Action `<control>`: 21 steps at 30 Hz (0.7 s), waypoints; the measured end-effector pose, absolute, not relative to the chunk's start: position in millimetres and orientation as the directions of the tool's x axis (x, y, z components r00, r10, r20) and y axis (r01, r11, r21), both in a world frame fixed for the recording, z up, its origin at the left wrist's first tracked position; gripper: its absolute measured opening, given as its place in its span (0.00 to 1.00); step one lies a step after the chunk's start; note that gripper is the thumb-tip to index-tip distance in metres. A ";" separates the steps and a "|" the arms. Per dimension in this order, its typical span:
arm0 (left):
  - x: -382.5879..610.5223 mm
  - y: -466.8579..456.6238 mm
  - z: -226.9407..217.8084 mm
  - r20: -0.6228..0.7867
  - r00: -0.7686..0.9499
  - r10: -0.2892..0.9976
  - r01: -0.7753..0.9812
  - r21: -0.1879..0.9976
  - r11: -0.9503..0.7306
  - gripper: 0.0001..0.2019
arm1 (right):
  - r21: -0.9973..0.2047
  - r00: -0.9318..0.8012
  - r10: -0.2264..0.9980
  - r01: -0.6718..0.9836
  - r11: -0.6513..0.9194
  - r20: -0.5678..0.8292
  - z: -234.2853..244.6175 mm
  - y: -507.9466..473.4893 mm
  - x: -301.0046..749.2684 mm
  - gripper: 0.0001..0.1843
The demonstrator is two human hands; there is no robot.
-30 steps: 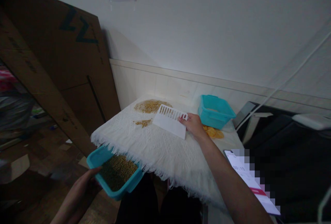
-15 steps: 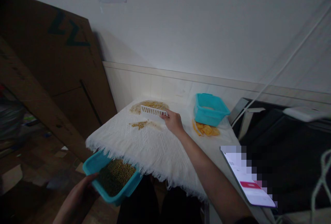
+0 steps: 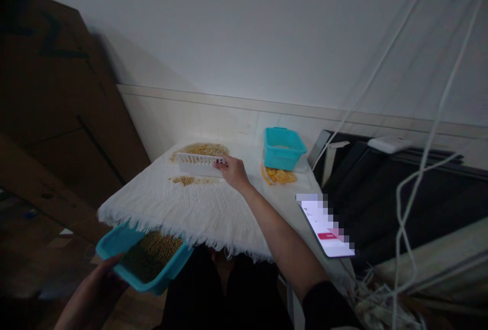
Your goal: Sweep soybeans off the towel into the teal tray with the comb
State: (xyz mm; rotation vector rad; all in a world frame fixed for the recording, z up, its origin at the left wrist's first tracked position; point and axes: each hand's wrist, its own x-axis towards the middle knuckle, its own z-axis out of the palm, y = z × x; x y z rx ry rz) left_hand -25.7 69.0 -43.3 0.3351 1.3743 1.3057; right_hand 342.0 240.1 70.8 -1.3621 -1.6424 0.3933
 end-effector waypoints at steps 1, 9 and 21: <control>-25.4 69.7 -43.6 -0.490 -0.313 0.814 -0.456 0.829 0.323 0.04 | -0.728 0.061 0.886 0.597 0.337 0.460 71.6 239.2 340.2 0.05; -24.0 65.4 -45.8 -0.417 -0.275 0.866 -0.423 0.861 0.281 0.04 | -0.703 0.033 0.889 0.625 0.339 0.457 67.1 233.6 325.2 0.04; -15.0 63.7 -38.5 -0.444 -0.310 0.841 -0.464 0.842 0.273 0.06 | -0.731 0.015 0.866 0.543 0.413 0.500 56.1 238.9 309.5 0.04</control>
